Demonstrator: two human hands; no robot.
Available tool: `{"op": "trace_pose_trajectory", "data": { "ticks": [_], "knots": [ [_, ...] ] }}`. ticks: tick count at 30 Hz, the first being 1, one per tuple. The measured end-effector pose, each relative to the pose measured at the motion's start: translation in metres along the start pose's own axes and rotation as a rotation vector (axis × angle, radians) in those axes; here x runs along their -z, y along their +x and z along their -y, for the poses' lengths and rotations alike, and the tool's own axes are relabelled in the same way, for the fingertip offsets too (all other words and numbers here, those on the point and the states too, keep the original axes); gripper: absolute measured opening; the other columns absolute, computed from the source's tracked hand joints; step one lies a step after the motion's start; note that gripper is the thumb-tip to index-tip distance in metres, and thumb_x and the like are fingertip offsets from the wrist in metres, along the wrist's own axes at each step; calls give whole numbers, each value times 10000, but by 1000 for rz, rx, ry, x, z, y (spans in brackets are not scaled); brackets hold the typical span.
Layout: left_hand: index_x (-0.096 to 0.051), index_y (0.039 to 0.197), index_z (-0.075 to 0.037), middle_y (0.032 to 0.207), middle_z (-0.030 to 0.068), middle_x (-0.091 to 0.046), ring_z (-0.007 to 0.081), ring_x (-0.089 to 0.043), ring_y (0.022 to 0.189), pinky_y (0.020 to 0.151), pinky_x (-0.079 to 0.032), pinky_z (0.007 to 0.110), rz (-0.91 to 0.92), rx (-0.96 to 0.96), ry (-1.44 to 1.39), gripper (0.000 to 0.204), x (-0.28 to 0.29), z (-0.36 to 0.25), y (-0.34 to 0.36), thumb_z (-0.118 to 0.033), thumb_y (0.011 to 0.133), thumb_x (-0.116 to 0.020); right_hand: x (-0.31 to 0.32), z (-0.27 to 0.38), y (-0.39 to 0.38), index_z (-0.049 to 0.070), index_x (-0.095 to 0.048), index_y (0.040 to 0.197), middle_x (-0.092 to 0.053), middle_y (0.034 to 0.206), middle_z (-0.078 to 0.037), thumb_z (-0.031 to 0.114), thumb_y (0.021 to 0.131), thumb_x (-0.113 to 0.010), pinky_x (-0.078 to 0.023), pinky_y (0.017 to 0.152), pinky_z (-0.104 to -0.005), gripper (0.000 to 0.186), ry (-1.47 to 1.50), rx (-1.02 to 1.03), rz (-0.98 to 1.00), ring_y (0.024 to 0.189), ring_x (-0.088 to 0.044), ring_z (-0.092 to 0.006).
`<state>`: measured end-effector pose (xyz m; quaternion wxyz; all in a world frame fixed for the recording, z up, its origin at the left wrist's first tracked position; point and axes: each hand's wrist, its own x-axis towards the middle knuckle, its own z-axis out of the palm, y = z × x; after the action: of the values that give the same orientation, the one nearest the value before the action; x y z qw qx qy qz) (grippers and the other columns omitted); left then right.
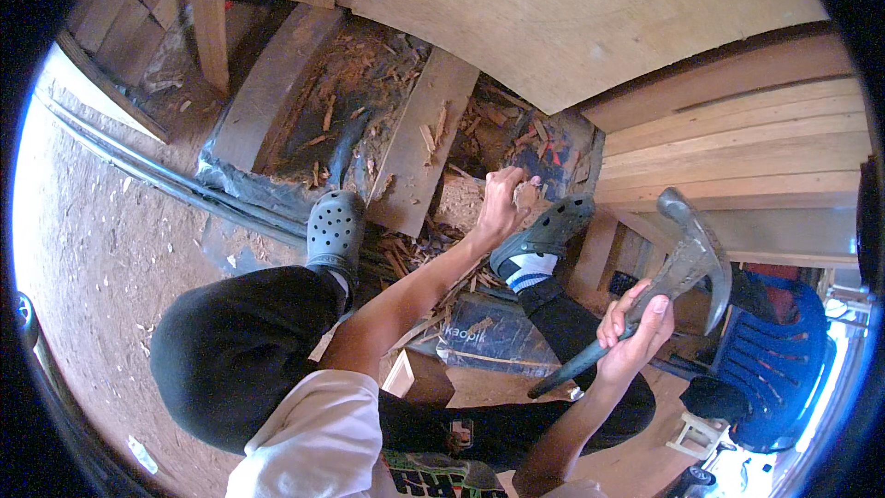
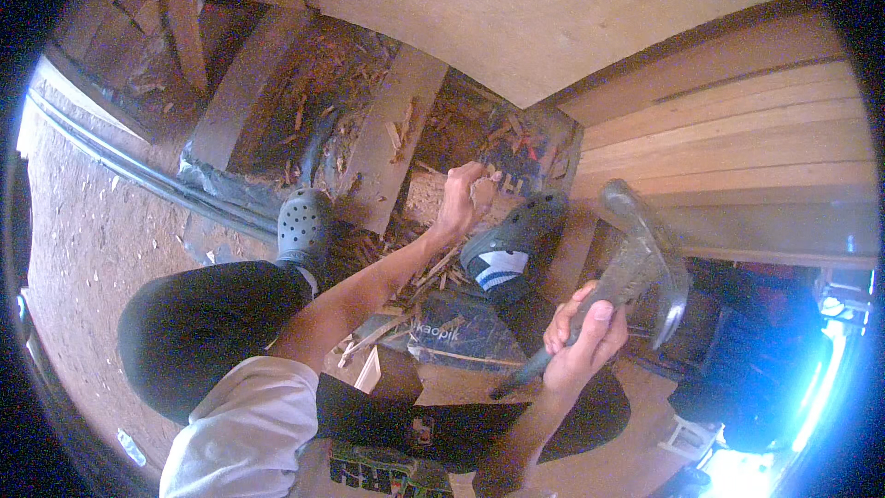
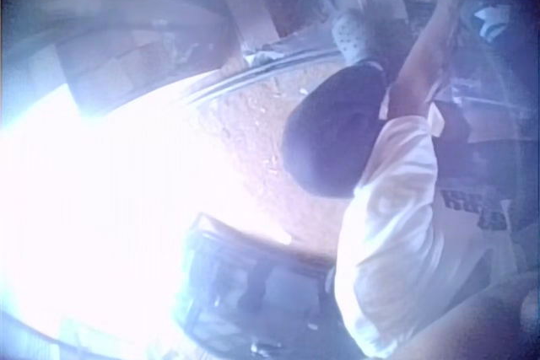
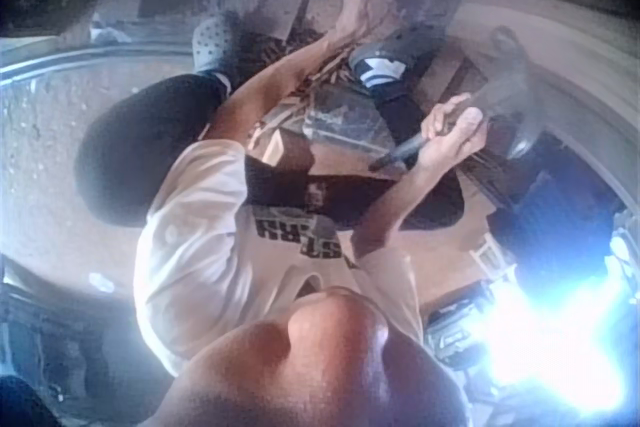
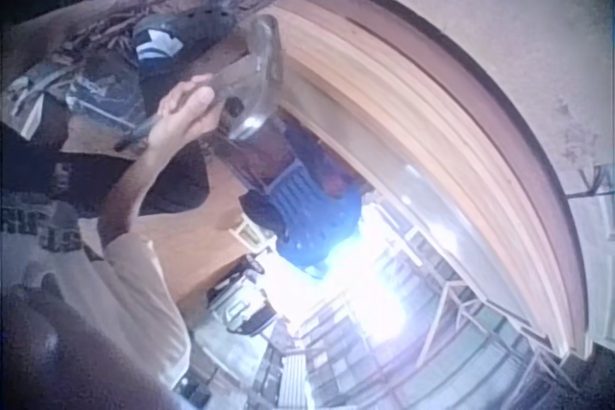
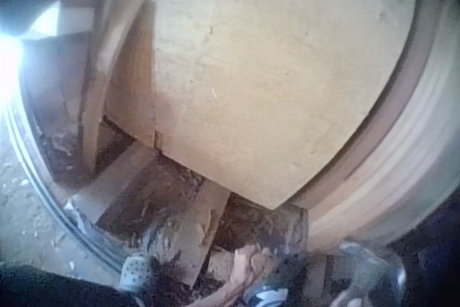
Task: The person sits on the floor and uses a hammer and chisel to carve a small piece of wood held between their feet. They repeatedly strike the chisel to shape the wood, creating wood shavings.
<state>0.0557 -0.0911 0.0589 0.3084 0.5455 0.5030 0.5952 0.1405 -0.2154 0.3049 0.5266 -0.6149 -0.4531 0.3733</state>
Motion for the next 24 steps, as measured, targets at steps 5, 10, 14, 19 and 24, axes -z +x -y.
{"op": "trace_pose_trajectory", "data": {
  "ticks": [5,10,14,19,24],
  "knots": [
    [-516,766,-19,754,153,-508,346,-491,750,708,-329,399,-60,-72,-34,183,5,-4,-7,-164,830,-609,-12,-25,-11,61,-462,898,-375,545,11,384,967,-448,-241,347,-214,331,-32,-177,-6,389,-319,-54],
    [-540,779,-31,744,140,-524,332,-506,749,707,-343,396,-32,-70,-23,140,6,-4,-15,-134,795,-633,-13,-44,-20,74,-479,881,-347,546,21,445,967,-436,-230,337,-193,383,-49,-289,-62,385,-312,-44],
    [-557,780,-37,731,137,-525,333,-511,750,705,-343,399,-38,-89,-14,120,7,-4,-17,-122,776,-642,-9,-48,-16,81,-476,871,-338,538,26,451,966,-436,-230,336,-195,384,-44,-292,-87,381,-312,-42],
    [-528,724,-38,687,150,-507,351,-501,684,637,-349,408,-149,-38,-22,186,4,-4,-7,-147,774,-670,-8,-58,-15,70,-474,877,-356,526,18,394,970,-451,-251,333,-215,338,-38,-319,-11,385,-325,-54],
    [-521,748,-13,718,168,-525,371,-509,705,679,-362,406,-78,155,-45,172,2,-3,0,-131,809,-631,-21,-69,-12,73,-478,860,-370,514,25,373,969,-471,-249,333,-215,320,-87,-375,59,373,-326,-48]
  ]
}}
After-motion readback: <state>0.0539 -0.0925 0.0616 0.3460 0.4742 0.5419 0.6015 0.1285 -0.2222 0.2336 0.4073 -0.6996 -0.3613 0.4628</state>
